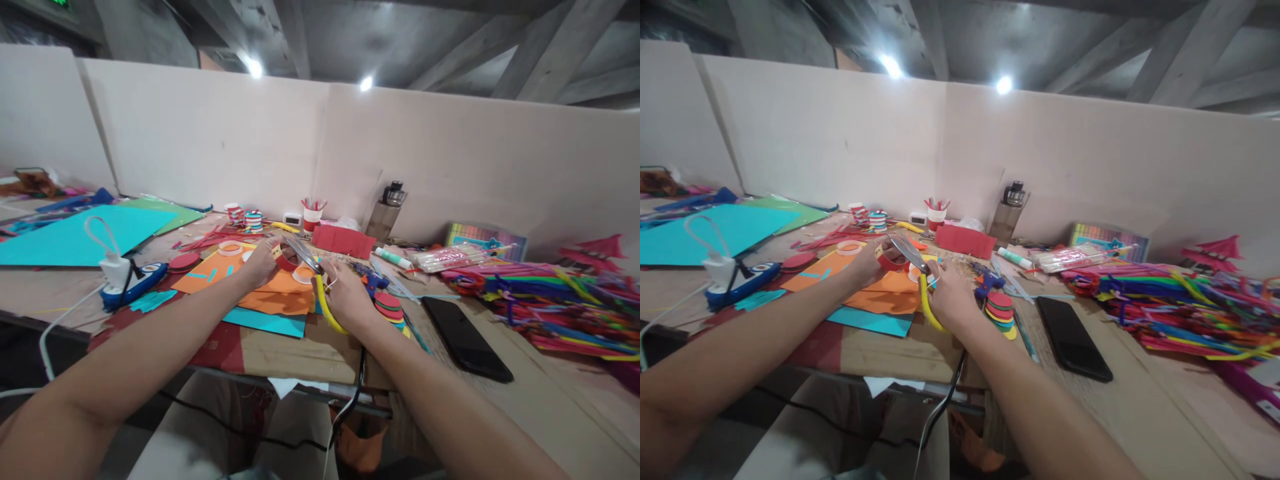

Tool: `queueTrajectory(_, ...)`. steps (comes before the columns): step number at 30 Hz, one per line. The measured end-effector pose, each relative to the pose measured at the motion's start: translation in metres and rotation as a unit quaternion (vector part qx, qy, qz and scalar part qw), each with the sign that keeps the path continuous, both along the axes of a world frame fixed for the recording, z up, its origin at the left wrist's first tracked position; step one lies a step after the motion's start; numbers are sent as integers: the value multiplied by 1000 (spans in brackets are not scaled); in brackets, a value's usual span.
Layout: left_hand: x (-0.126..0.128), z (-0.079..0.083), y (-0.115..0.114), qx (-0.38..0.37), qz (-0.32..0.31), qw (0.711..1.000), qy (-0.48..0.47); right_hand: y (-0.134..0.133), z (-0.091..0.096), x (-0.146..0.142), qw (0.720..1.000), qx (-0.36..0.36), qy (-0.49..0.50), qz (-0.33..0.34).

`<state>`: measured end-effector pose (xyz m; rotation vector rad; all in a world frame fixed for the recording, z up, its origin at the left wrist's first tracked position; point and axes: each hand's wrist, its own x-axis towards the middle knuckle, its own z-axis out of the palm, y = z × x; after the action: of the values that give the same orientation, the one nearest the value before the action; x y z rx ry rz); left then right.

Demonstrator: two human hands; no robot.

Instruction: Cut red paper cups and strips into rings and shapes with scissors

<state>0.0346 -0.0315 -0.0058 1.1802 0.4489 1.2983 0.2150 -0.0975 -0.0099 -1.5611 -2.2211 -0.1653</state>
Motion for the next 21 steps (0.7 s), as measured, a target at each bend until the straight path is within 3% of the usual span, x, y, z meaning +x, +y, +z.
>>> queueTrajectory(10,0,7,-5,16,-5,1000,12,2,1,0,1000,16,-2,3)
queueTrajectory(21,-2,2,-1,19,-11,1000,11,-3,6,-2,1000,4,2,-16)
